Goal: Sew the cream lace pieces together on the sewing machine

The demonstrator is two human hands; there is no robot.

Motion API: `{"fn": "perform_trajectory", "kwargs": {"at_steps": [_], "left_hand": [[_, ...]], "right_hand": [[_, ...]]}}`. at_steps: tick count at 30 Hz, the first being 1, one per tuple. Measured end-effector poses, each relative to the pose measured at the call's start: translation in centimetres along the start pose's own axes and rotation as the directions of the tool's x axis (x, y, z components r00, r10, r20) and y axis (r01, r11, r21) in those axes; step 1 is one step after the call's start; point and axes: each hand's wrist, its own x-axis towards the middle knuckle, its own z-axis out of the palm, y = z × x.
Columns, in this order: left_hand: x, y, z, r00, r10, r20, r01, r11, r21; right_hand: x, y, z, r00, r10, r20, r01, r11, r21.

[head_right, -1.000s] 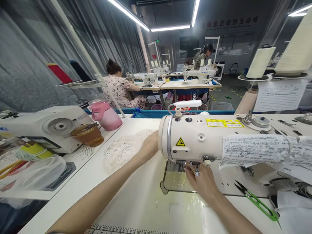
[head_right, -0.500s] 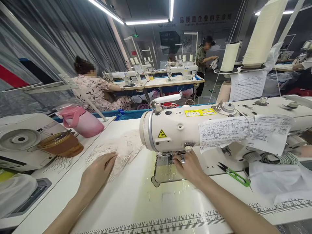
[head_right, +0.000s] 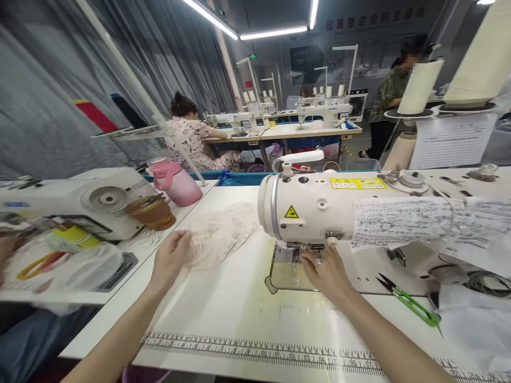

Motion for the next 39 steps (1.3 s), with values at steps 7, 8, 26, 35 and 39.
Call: {"fn": "perform_trajectory", "kwargs": {"at_steps": [7,8,26,35,39], "left_hand": [[0.0,1.5,-2.2,0.992,0.030,0.126,-0.004,0.980,-0.201],[-1.1,2.0,-1.4,0.938,0.156,0.311,-0.094,0.974,-0.205],[-12.9,4.3,8.7,0.319,0.549,0.773,-0.860,0.510,-0.007],[-11.2,3.5,11.8,0.264,0.548,0.794,-0.954,0.270,0.130],[-10.0,3.3,12.7,0.232,0.561,0.795,-0.965,0.236,0.116]], "right_hand": [[-0.3,0.5,0.2,0.997,-0.066,-0.025,0.065,0.997,-0.036],[-0.4,0.5,0.2,0.997,-0.073,-0.023,0.072,0.996,-0.047],[-0.4,-0.5,-1.0,0.912,-0.402,0.084,0.379,0.902,0.207],[-0.3,-0.2,-1.3,0.947,-0.314,0.071,0.315,0.949,0.001],[-0.3,-0.6,-1.7,0.972,-0.227,0.067,0.235,0.959,-0.156]]}}
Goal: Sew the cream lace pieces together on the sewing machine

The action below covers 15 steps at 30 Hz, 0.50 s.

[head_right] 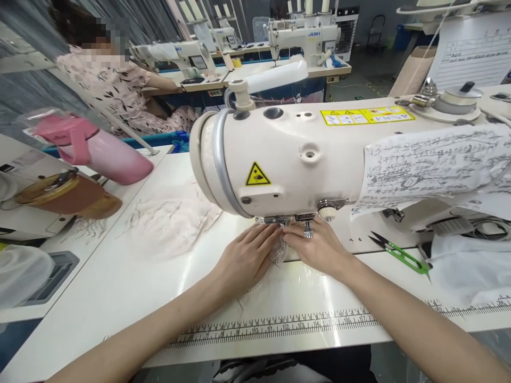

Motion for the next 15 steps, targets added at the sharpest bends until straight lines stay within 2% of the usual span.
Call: {"fn": "perform_trajectory", "kwargs": {"at_steps": [7,15], "left_hand": [[0.5,-0.9,0.5,1.000,-0.012,-0.013,0.012,1.000,-0.028],[0.6,-1.2,0.8,1.000,-0.012,-0.024,0.010,0.999,-0.048]], "right_hand": [[-0.1,-0.2,0.0,0.993,0.075,0.088,-0.073,0.997,-0.019],[-0.2,0.3,0.2,0.993,0.057,0.099,-0.058,0.998,0.003]]}}
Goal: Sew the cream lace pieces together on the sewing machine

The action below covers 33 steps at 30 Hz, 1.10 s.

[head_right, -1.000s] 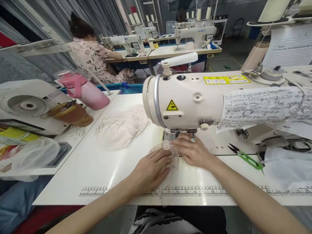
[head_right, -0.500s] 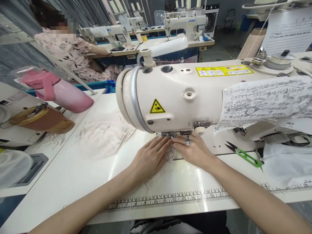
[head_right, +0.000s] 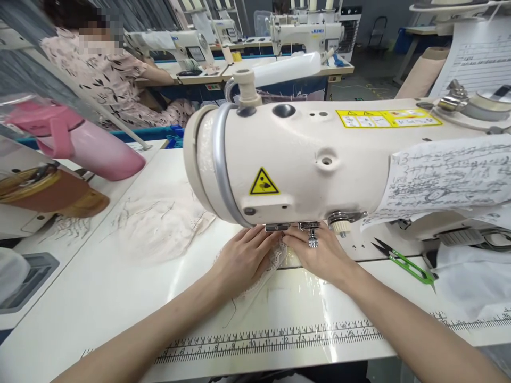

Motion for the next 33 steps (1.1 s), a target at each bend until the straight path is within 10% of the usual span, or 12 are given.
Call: {"fn": "perform_trajectory", "kwargs": {"at_steps": [19,26,33], "left_hand": [[-0.3,0.4,-2.4,0.993,-0.011,-0.116,0.017,0.999,0.050],[-5.8,-0.9,-5.4,0.900,0.435,-0.010,-0.434,0.900,0.040],[-6.3,0.4,-5.9,0.987,-0.080,-0.139,0.065,0.992,-0.109]], "right_hand": [[0.1,-0.1,0.1,0.999,-0.017,-0.039,0.017,1.000,0.007],[0.0,-0.1,0.0,0.994,-0.068,-0.090,0.064,0.997,-0.050],[-0.1,-0.3,0.6,0.999,-0.045,-0.003,0.045,0.988,0.148]]}}
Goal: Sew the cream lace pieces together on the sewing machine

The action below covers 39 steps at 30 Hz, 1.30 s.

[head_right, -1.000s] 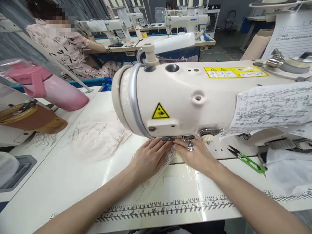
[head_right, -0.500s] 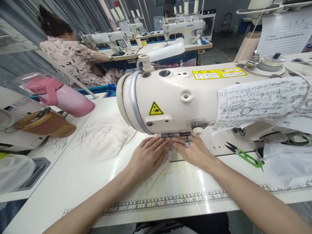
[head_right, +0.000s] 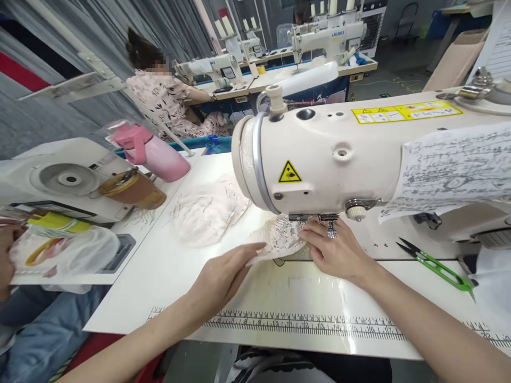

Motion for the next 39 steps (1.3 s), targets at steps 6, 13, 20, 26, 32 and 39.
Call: {"fn": "perform_trajectory", "kwargs": {"at_steps": [6,13,20,26,32,39], "left_hand": [[5.4,-1.1,0.1,0.967,0.184,0.174,-0.204,0.973,0.104],[6.2,-1.4,4.2,0.944,0.327,0.046,-0.328,0.911,0.250],[5.6,-1.3,4.5,0.944,0.327,-0.030,-0.309,0.914,0.262],[5.2,-1.4,5.9,0.962,0.274,0.008,-0.273,0.956,0.108],[4.9,-1.7,6.0,0.963,0.245,0.112,-0.252,0.967,0.049],[5.1,-1.5,5.9,0.969,0.215,0.126,-0.224,0.972,0.068]], "right_hand": [[0.1,-0.1,0.1,1.000,-0.017,0.017,0.015,0.993,0.114],[0.2,-0.4,-0.2,1.000,-0.004,-0.018,0.005,0.999,0.036],[0.6,-1.0,-0.4,0.998,-0.053,-0.018,0.050,0.993,-0.105],[0.6,-1.1,-0.6,0.998,-0.063,-0.024,0.060,0.993,-0.106],[0.9,-1.4,-0.4,0.999,-0.044,0.011,0.044,0.997,-0.056],[1.0,-1.1,-0.5,0.998,-0.053,0.023,0.054,0.997,-0.050]]}}
